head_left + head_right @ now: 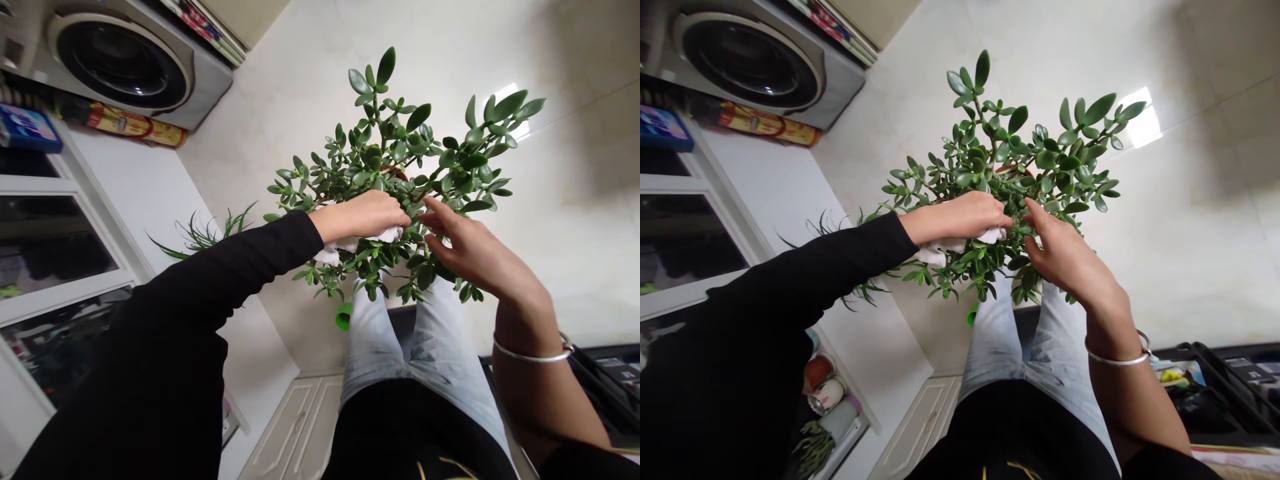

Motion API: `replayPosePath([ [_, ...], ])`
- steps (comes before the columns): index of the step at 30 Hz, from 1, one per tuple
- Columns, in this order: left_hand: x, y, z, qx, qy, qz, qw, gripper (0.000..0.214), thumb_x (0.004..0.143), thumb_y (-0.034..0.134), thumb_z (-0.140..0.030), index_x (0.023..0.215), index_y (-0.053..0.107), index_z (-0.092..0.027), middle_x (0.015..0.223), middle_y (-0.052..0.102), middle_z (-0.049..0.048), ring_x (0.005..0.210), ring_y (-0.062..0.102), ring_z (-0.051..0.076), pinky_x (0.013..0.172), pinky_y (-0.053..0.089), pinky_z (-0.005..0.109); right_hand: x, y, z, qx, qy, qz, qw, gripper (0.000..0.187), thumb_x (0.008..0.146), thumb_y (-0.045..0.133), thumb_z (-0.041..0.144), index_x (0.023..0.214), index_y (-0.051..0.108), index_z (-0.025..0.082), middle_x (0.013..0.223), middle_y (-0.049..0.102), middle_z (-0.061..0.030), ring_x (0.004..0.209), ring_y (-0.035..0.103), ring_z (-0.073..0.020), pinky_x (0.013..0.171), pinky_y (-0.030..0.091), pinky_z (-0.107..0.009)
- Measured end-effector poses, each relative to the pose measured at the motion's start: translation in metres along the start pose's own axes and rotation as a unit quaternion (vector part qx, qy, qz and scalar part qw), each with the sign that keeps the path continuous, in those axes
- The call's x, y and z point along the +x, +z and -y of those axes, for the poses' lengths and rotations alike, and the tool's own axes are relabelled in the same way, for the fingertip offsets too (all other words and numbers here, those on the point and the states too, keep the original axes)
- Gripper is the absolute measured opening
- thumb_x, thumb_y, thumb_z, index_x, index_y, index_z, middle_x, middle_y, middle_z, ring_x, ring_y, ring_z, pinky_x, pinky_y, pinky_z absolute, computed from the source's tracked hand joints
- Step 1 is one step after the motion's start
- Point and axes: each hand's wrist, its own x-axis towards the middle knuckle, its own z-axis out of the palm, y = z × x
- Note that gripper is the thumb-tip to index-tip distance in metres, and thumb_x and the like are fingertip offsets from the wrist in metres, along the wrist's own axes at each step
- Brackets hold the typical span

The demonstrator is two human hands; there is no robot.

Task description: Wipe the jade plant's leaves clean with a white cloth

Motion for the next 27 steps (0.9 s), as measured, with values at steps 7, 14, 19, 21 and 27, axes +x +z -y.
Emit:
replayPosePath([
  [7, 0.000, 0.004, -0.003, -0.031, -0.035, -0.031, 0.998, 0.035, 0.093, 0.053, -0.002, 0.107, 0.078, -0.022, 0.085, 0.075, 0.0042, 0.081, 0.067, 0.019, 0.067, 0.037, 0.033, 0.000, -0.001, -0.001, 0.011, -0.006, 0.004, 1.000, 0.071, 0.095, 0.052, 0.023, 0.163, 0.038, 0.013, 0.144, 0.069, -0.0174, 0.124, 0.073, -0.0343, 0.109, 0.059, -0.055],
  [14, -0.003, 0.001, -0.010, -0.101, -0.074, -0.050, 0.991, 0.039, 0.091, 0.048, 0.001, 0.113, 0.073, -0.020, 0.099, 0.072, 0.0080, 0.085, 0.067, 0.019, 0.069, 0.041, 0.031, 0.000, 0.000, 0.000, 0.013, -0.016, -0.001, 1.000, 0.069, 0.094, 0.052, 0.022, 0.162, 0.040, 0.013, 0.141, 0.072, -0.0157, 0.126, 0.072, -0.0348, 0.109, 0.058, -0.055],
  [19, 0.009, -0.005, -0.022, -0.055, -0.101, -0.015, 0.993, 0.030, 0.090, 0.055, -0.003, 0.111, 0.073, -0.015, 0.099, 0.076, 0.0107, 0.090, 0.070, 0.023, 0.069, 0.040, 0.033, 0.002, 0.002, -0.001, 0.008, -0.023, -0.008, 1.000, 0.068, 0.094, 0.055, 0.025, 0.159, 0.042, 0.012, 0.141, 0.071, -0.0195, 0.127, 0.071, -0.0367, 0.108, 0.058, -0.057],
  [21, 0.015, -0.008, -0.027, -0.033, -0.102, 0.009, 0.994, 0.027, 0.090, 0.059, -0.004, 0.110, 0.075, -0.014, 0.096, 0.077, 0.0109, 0.090, 0.071, 0.024, 0.069, 0.040, 0.034, 0.002, 0.003, -0.003, 0.010, -0.028, -0.009, 1.000, 0.068, 0.094, 0.055, 0.026, 0.160, 0.042, 0.014, 0.140, 0.071, -0.0195, 0.126, 0.071, -0.0370, 0.107, 0.058, -0.059],
  [27, 0.021, -0.018, -0.040, 0.002, -0.087, 0.099, 0.991, 0.022, 0.090, 0.065, -0.008, 0.103, 0.081, -0.018, 0.088, 0.080, 0.0086, 0.084, 0.071, 0.022, 0.071, 0.038, 0.035, 0.002, 0.005, -0.009, 0.027, -0.034, -0.002, 0.999, 0.067, 0.095, 0.054, 0.026, 0.160, 0.041, 0.015, 0.140, 0.071, -0.0188, 0.125, 0.072, -0.0351, 0.107, 0.059, -0.058],
])
